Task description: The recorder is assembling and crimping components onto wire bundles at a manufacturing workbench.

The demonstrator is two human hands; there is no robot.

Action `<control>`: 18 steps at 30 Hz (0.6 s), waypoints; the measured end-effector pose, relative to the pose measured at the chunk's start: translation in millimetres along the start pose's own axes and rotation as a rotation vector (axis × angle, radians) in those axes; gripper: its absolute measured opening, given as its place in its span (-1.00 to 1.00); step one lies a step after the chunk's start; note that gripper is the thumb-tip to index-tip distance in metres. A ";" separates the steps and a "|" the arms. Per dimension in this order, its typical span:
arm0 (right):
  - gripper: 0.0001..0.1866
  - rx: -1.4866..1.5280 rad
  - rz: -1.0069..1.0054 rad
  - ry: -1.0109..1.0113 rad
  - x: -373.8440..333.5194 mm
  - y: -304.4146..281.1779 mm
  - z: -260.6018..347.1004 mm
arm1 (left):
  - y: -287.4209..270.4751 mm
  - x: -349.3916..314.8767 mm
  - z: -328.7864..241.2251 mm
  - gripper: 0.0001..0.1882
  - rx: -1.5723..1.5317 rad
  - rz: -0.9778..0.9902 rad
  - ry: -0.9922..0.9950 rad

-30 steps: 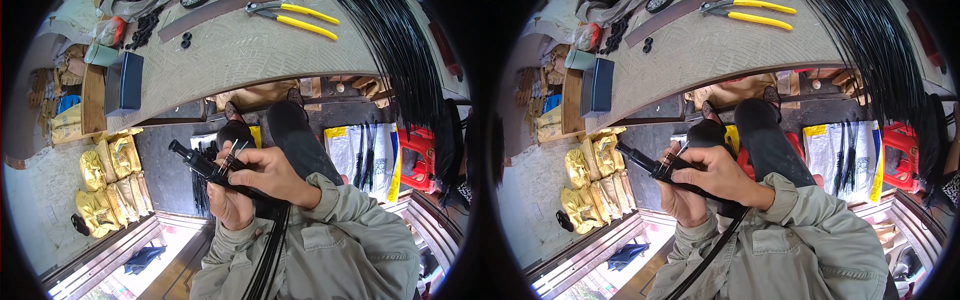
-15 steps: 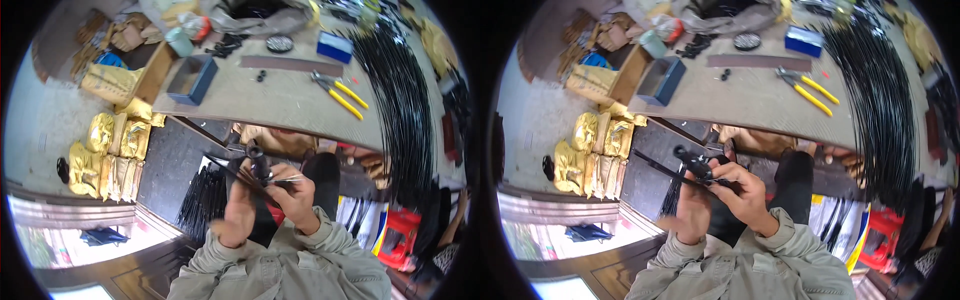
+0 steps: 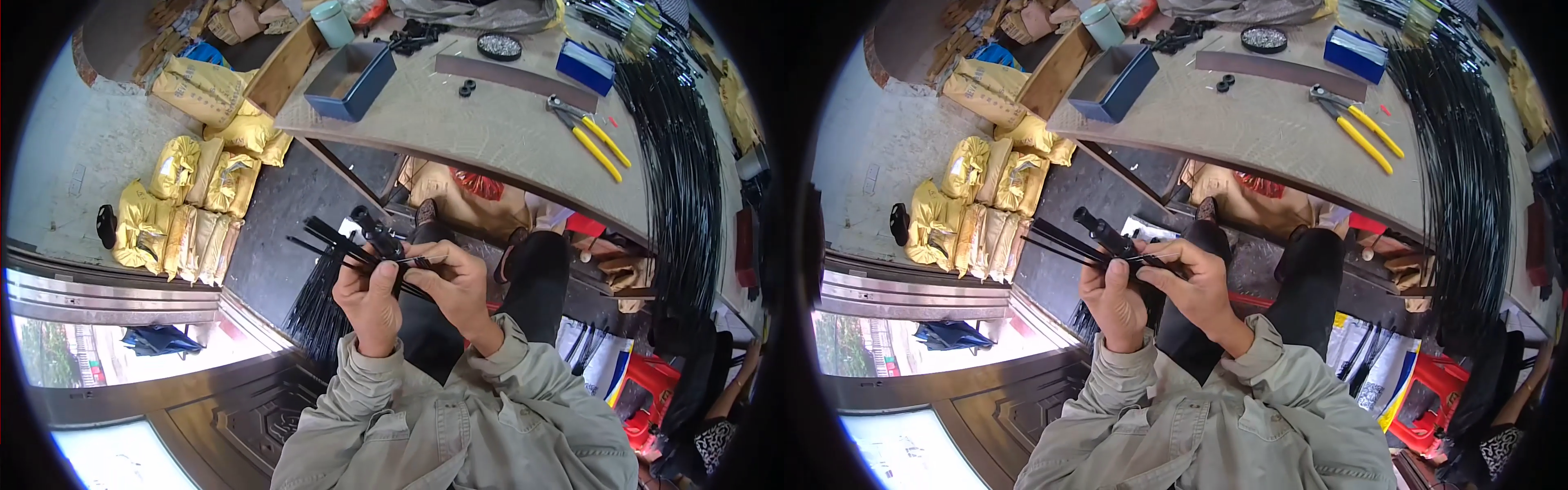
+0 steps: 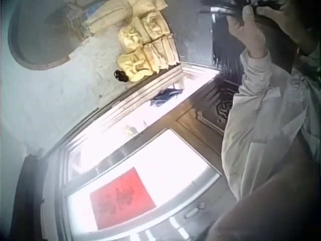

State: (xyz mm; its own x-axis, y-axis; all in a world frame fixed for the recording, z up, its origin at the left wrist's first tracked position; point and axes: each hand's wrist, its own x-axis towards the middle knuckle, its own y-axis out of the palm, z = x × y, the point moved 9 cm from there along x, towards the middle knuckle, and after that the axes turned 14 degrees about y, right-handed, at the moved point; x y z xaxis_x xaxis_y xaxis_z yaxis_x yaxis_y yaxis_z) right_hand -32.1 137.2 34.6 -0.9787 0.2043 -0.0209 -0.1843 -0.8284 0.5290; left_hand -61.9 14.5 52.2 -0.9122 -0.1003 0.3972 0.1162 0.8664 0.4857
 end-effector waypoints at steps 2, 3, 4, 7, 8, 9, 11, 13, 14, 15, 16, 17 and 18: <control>-0.84 0.010 0.033 0.023 3.2 3.7 -4.0 | -6.1 -1.4 -0.3 -0.74 -0.016 -0.006 0.003; -0.86 -0.147 0.012 -0.088 1.7 6.9 6.9 | -14.6 -3.5 2.4 -0.75 0.017 -0.026 0.012; -0.88 -0.305 -0.010 -0.200 -1.1 11.5 16.4 | -19.8 -3.9 2.9 -0.75 0.048 -0.045 0.021; -0.90 -0.467 -0.018 -0.201 -0.1 12.9 13.4 | -23.3 -4.3 4.3 -0.74 0.070 -0.033 0.041; -0.91 -0.469 0.000 -0.096 3.5 10.2 4.1 | -20.3 -3.5 4.0 -0.73 0.058 -0.004 0.060; -0.92 -0.470 0.014 0.008 6.2 6.8 -5.3 | -16.0 -3.1 3.8 -0.73 0.043 0.028 0.076; -0.90 -0.403 0.058 0.071 12.2 2.6 -12.6 | -16.2 -4.7 8.4 -0.71 0.057 0.034 0.063; -0.88 -0.266 0.167 0.181 16.9 3.2 -25.0 | -16.5 -5.8 11.7 -0.69 0.088 0.040 0.060; -0.88 -0.264 0.158 0.185 17.5 1.6 -27.7 | -14.6 -6.6 14.0 -0.69 0.088 0.043 0.051; -0.86 -0.231 0.127 0.195 18.8 -0.2 -30.8 | -11.3 -7.3 14.4 -0.68 0.145 0.061 0.056; -0.84 -0.199 0.096 0.204 20.1 -0.9 -33.7 | -7.5 -7.9 14.2 -0.67 0.201 0.078 0.062; -0.82 -0.167 0.067 0.211 21.1 -1.8 -35.8 | -4.0 -7.6 13.5 -0.66 0.257 0.096 0.069; -0.82 -0.166 0.061 0.212 21.2 0.1 -35.8 | -1.1 -6.8 13.4 -0.66 0.256 0.099 0.063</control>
State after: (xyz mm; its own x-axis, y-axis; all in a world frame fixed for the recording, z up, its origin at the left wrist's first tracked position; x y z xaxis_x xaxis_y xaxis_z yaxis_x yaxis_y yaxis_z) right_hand -56.1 122.7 3.8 -0.9822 0.0524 -0.1803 -0.1201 -0.9135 0.3888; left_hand -61.0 20.8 38.5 -0.8740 -0.0322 0.4848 0.0933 0.9681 0.2325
